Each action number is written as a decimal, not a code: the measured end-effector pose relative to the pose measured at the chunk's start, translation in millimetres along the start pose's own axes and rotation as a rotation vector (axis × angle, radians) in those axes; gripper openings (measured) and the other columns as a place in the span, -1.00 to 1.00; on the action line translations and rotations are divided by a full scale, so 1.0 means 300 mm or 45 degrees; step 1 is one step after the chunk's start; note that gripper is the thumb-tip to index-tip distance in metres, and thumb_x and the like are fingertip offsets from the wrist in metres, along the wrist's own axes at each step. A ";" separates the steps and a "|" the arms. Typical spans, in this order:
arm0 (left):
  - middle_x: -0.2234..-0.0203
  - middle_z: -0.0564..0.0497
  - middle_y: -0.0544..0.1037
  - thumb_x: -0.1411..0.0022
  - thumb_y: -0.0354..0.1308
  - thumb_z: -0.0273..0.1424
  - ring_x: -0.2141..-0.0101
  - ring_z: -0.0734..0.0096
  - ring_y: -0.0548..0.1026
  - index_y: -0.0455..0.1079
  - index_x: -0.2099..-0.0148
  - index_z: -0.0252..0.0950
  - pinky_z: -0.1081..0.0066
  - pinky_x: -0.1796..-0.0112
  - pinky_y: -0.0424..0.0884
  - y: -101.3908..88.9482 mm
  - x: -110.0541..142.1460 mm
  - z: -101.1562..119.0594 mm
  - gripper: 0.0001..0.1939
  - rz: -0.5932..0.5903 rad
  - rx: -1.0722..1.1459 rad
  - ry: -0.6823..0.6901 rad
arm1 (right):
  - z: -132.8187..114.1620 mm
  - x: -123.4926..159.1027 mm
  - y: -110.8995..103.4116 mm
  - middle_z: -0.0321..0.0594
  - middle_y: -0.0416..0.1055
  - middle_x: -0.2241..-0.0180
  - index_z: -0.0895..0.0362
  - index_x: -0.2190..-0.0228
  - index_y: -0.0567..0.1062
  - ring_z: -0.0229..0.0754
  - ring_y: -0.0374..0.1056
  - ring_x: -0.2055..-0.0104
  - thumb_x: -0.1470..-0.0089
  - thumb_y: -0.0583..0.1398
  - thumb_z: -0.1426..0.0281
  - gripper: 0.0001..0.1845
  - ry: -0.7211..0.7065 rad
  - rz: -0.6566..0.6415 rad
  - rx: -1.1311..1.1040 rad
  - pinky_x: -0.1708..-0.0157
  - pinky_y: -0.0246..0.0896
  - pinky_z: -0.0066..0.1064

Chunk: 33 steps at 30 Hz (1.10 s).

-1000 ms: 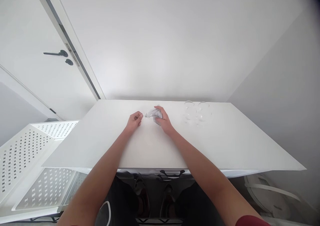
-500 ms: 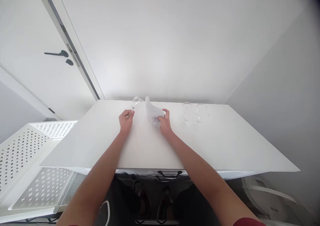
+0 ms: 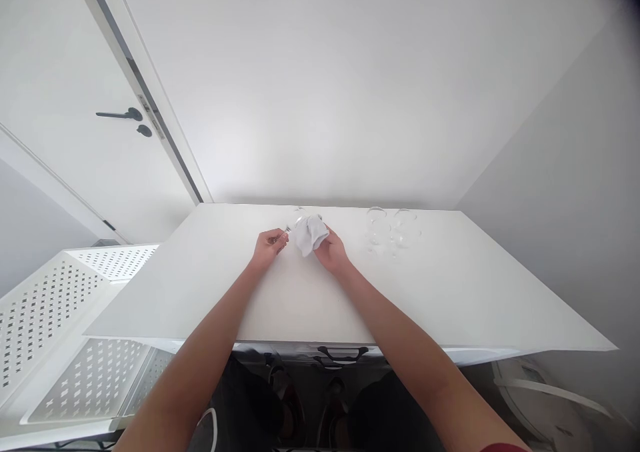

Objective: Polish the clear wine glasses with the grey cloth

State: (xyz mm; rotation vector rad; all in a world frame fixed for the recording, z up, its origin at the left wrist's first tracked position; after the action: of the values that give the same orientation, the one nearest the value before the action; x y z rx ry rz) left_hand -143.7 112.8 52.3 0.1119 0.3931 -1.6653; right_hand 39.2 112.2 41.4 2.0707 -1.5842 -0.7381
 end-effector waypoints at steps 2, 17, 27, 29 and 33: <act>0.56 0.04 0.34 -0.26 0.21 -0.06 0.55 0.50 0.22 0.42 0.44 -0.30 0.42 0.52 0.14 0.024 0.003 0.000 -0.58 -0.087 0.029 -0.021 | -0.005 0.002 0.004 -0.29 0.43 0.26 -0.01 0.21 0.47 -0.15 0.33 0.25 0.11 0.34 0.39 -0.64 -0.041 -0.009 0.079 0.29 0.27 -0.33; 0.61 0.09 0.19 -0.13 0.25 -0.18 0.54 0.52 0.10 0.33 0.51 -0.30 0.42 0.50 0.06 0.147 0.027 -0.022 -0.66 -0.471 0.049 -0.074 | -0.032 0.031 0.047 -0.22 0.51 0.29 0.03 0.19 0.52 -0.05 0.42 0.17 0.16 0.37 0.20 -0.58 -0.119 -0.065 0.351 0.19 0.33 -0.21; 0.63 0.10 0.14 -0.09 0.28 -0.18 0.57 0.54 0.07 0.28 0.55 -0.29 0.42 0.53 -0.02 0.119 0.032 -0.029 -0.63 -0.425 0.124 -0.144 | -0.055 0.044 0.047 -0.23 0.44 0.26 0.03 0.28 0.46 -0.10 0.36 0.22 0.15 0.40 0.20 -0.62 -0.186 -0.038 0.362 0.23 0.31 -0.28; 0.65 0.08 0.17 -0.08 0.31 -0.13 0.60 0.55 0.06 0.28 0.56 -0.29 0.41 0.55 -0.04 0.137 0.045 -0.054 -0.59 -0.566 0.241 -0.335 | -0.054 0.034 0.049 -0.23 0.43 0.24 0.03 0.36 0.41 -0.09 0.36 0.24 0.26 0.44 0.18 -0.56 -0.135 -0.164 0.326 0.27 0.31 -0.26; 0.65 0.08 0.15 -0.08 0.28 -0.20 0.61 0.55 0.05 0.18 0.60 -0.27 0.42 0.56 -0.05 0.138 0.042 -0.069 -0.58 -0.548 0.175 -0.372 | -0.087 0.023 0.051 -0.19 0.44 0.21 0.04 0.35 0.47 -0.06 0.35 0.20 0.17 0.39 0.14 -0.64 -0.300 -0.222 0.679 0.23 0.27 -0.23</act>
State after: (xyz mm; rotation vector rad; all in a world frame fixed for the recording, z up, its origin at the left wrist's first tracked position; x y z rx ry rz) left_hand -108.0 103.9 21.2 -0.1232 0.0809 -2.0974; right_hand 46.2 101.9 69.9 2.6066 -1.9072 -0.6926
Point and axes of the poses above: each hand's wrist, its own x-axis away from the middle knuckle, its own y-axis out of the palm, z = x × y, the point moved 8 cm from there along -x, towards the middle knuckle
